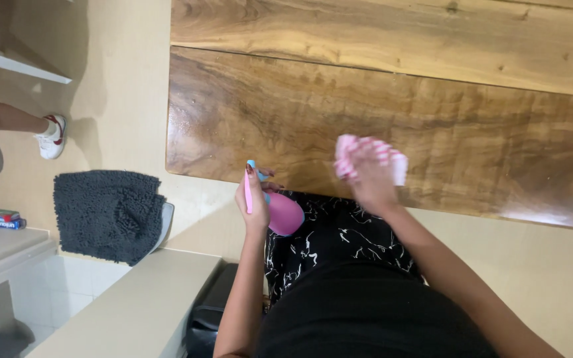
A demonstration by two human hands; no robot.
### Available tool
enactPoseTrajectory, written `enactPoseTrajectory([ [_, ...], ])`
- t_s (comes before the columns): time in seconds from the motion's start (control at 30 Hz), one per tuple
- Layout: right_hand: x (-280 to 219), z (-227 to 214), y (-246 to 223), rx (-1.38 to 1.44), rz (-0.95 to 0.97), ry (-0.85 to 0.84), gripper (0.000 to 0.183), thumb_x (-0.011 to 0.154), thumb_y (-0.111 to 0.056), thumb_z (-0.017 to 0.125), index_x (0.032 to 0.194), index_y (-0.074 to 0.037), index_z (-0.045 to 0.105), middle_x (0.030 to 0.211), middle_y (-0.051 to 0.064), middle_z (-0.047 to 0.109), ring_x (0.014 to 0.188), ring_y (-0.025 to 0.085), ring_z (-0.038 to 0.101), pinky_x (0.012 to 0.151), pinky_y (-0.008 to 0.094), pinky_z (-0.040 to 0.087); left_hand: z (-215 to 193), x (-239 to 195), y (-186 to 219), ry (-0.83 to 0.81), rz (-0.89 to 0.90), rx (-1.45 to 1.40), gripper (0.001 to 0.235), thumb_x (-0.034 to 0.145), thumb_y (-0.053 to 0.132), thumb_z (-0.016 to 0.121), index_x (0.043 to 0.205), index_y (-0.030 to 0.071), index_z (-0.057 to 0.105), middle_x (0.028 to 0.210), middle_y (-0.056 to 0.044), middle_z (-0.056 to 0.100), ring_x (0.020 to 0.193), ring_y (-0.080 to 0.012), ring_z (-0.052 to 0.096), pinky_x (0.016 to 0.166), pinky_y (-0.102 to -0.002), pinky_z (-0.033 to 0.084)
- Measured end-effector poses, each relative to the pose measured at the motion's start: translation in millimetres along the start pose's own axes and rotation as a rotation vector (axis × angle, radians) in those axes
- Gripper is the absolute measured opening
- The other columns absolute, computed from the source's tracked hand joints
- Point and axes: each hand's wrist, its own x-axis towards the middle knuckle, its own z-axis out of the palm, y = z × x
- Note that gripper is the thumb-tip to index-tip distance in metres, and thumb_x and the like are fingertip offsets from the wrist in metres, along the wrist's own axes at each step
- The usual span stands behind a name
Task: The person sprays a wooden table with a pink spray bottle and wipes the surface with a striped cloth. They move a blue plastic stool to clean underneath it, then return the stool to its original position and continue wiping the table.
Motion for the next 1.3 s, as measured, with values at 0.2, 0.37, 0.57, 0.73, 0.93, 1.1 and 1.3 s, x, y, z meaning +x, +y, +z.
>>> enactPoseTrajectory([
  [0.2,-17,0,-11,-0.131,-0.307,-0.065,0.066,0.101,-0.045,0.048,0.161,-0.022,0.031,0.171,0.004,0.022,0.159,0.024,0.013,0.127,0.055,0.003,1,8,-10,-0.03,0.004,-0.009,0.058,0.107,0.053,0.043,0.101,-0.002,0.062,0.099,-0.016,0.071,0.07,-0.0193,0.072,0.064,-0.029,0.054],
  [0.37,-59,-6,78,-0.092,-0.091,-0.062,0.066,0.101,-0.041,0.042,0.162,-0.021,0.029,0.171,0.007,0.02,0.159,0.027,0.011,0.127,0.054,0.003,-8,8,-8,-0.016,0.011,-0.026,0.057,0.106,0.053,0.044,0.103,-0.002,0.061,0.1,-0.016,0.071,0.071,-0.0197,0.072,0.063,-0.029,0.054],
  [0.57,-12,-62,119,-0.228,0.142,0.092,0.066,0.104,-0.042,0.038,0.164,-0.017,0.025,0.173,0.016,0.016,0.159,0.036,0.009,0.125,0.057,0.003,-40,6,-13,0.174,-0.029,0.005,0.062,0.104,0.057,0.04,0.104,-0.001,0.06,0.1,-0.017,0.072,0.071,-0.021,0.072,0.063,-0.029,0.052],
  [0.73,85,-39,95,-0.148,0.057,0.017,0.067,0.106,-0.044,0.039,0.166,-0.017,0.025,0.172,0.019,0.014,0.158,0.037,0.009,0.127,0.056,0.005,-62,-22,-7,0.332,-0.084,-0.068,0.064,0.106,0.058,0.037,0.103,-0.002,0.059,0.101,-0.017,0.071,0.071,-0.0223,0.072,0.064,-0.03,0.052],
  [0.93,155,8,-65,-0.243,-0.166,-0.192,0.067,0.101,-0.045,0.05,0.159,-0.013,0.037,0.165,0.011,0.033,0.16,0.033,0.022,0.129,0.056,0.014,-82,-43,-34,0.393,-0.04,-0.16,0.063,0.105,0.058,0.037,0.106,-0.002,0.056,0.105,-0.018,0.069,0.073,-0.0232,0.07,0.065,-0.033,0.052],
  [1.1,131,75,-166,-0.115,-0.791,-0.112,0.067,0.1,-0.038,0.051,0.159,-0.01,0.036,0.167,0.009,0.031,0.155,0.03,0.023,0.124,0.061,0.011,-94,-50,-46,0.429,-0.036,-0.279,0.07,0.104,0.065,0.032,0.106,-0.001,0.055,0.105,-0.017,0.068,0.074,-0.023,0.069,0.069,-0.033,0.053],
  [1.3,171,108,-207,-0.233,-0.982,-0.186,0.065,0.103,-0.047,0.046,0.162,-0.024,0.03,0.17,0.005,0.027,0.159,0.025,0.017,0.127,0.058,0.004,-107,-54,-44,0.451,-0.048,-0.288,0.074,0.102,0.069,0.029,0.106,-0.001,0.055,0.106,-0.017,0.067,0.074,-0.0227,0.069,0.07,-0.034,0.054],
])
